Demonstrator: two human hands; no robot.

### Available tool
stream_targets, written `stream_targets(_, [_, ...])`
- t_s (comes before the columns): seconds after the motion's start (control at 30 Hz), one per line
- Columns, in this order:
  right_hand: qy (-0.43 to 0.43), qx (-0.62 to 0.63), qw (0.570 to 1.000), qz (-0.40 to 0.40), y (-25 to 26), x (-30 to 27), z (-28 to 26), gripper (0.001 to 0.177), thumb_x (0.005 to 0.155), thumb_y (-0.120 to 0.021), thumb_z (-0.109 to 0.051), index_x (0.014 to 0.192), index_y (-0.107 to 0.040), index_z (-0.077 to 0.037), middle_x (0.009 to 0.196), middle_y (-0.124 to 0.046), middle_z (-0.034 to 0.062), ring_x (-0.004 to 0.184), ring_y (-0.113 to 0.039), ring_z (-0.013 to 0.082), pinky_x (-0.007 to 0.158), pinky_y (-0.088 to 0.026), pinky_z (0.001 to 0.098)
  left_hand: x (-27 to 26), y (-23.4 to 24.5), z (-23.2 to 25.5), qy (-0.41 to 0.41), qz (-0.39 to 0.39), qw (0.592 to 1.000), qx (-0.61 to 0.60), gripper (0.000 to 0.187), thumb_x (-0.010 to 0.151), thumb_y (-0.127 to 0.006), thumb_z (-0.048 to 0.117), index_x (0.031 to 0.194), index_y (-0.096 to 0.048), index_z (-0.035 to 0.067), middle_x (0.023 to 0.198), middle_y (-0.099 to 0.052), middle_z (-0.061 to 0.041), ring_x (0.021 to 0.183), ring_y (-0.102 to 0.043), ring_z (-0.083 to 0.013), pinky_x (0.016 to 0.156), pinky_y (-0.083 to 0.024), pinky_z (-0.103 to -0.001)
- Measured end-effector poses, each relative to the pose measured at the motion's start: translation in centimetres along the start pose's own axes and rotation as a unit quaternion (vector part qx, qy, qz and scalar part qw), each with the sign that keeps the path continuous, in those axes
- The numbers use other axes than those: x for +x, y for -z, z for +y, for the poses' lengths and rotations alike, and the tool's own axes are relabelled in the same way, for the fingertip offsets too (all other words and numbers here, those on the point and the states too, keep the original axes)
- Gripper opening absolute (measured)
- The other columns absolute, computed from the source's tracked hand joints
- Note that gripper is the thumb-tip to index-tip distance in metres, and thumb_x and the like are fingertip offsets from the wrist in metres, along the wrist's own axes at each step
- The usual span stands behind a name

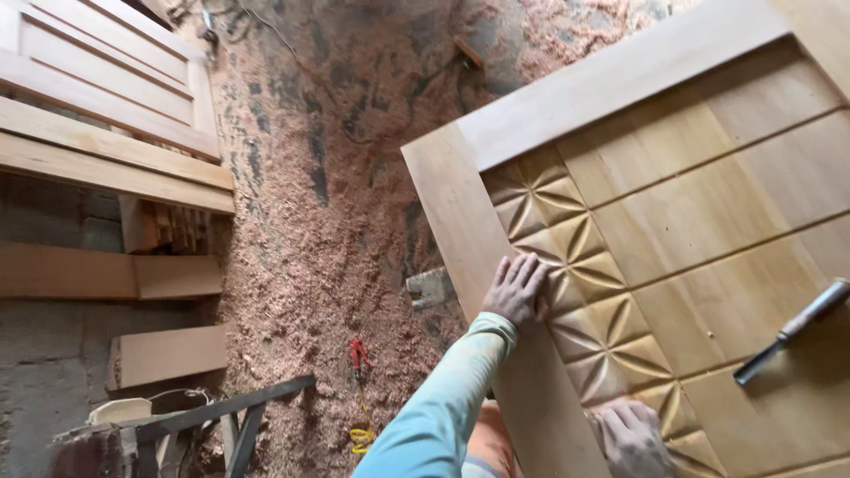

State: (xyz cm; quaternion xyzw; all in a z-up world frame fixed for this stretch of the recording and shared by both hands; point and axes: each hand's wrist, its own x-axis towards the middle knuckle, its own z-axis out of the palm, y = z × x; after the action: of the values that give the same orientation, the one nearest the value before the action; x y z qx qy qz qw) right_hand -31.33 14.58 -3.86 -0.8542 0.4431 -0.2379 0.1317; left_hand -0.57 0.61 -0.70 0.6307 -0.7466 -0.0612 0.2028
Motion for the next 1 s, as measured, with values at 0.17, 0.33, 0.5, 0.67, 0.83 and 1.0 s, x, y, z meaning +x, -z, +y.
stream_targets(0.17, [0.002,-0.057,0.997,0.059,1.0,-0.2,4.5,0.009,0.07,-0.076,-0.012,0.077,-0.071,-0.01,0.082,-0.069,0.0046,0.083,-0.066,0.0269,0.079,-0.049,0.0425,0.1,0.4,0.0,0.004,-0.012,1.0,0.008,0.073,0.08,-0.065,0.033,0.148,-0.052,0.01,0.158,-0.049,-0.016,0.15,-0.041,-0.031,0.128,-0.023,-0.054])
stream_targets(0.33, [0.024,-0.013,0.998,0.057,-0.2,-0.5,1.4,0.009,0.068,-0.075,-0.011,0.076,-0.072,-0.01,0.082,-0.071,0.004,0.08,-0.068,0.0252,0.075,-0.051,0.0408,0.0,0.7,0.1,0.003,-0.018,1.0,0.004,0.074,0.081,-0.067,0.035,0.148,-0.052,0.008,0.158,-0.047,-0.017,0.15,-0.04,-0.0319,0.127,-0.023,-0.054])
stream_targets(0.5, [0.028,-0.042,0.998,0.043,1.3,-0.8,4.0,0.011,0.071,-0.082,-0.015,0.071,-0.072,-0.012,0.074,-0.068,0.0068,0.073,-0.065,0.0285,0.07,-0.051,0.041,0.0,0.5,0.1,0.011,-0.017,1.0,0.01,0.074,0.082,-0.066,0.036,0.149,-0.052,0.01,0.16,-0.047,-0.015,0.151,-0.04,-0.03,0.129,-0.023,-0.053])
stream_targets(0.67, [0.024,-0.009,0.997,0.067,-0.6,-0.2,1.7,0.011,0.068,-0.078,-0.014,0.076,-0.073,-0.01,0.081,-0.068,0.008,0.08,-0.066,0.0274,0.074,-0.052,0.0427,0.1,1.0,0.1,0.014,-0.027,0.999,0.01,0.076,0.081,-0.068,0.037,0.15,-0.051,0.01,0.16,-0.046,-0.015,0.151,-0.039,-0.0304,0.129,-0.023,-0.053])
stream_targets(0.83, [0.025,-0.033,0.998,0.041,0.9,-0.5,3.8,0.011,0.068,-0.082,-0.016,0.074,-0.074,-0.011,0.077,-0.069,0.0066,0.075,-0.065,0.028,0.073,-0.051,0.0416,-0.1,0.9,0.0,0.012,-0.031,0.999,0.007,0.076,0.08,-0.067,0.037,0.149,-0.051,0.011,0.16,-0.045,-0.015,0.151,-0.039,-0.0302,0.128,-0.023,-0.053])
stream_targets(1.0, [0.016,-0.025,0.999,0.045,1.0,-0.8,3.0,0.013,0.068,-0.08,-0.014,0.077,-0.072,-0.009,0.08,-0.07,0.0068,0.08,-0.066,0.028,0.078,-0.051,0.0414,-0.1,0.6,-0.1,0.006,-0.019,1.0,0.014,0.075,0.081,-0.066,0.037,0.149,-0.052,0.009,0.16,-0.046,-0.016,0.151,-0.039,-0.0302,0.129,-0.023,-0.054])
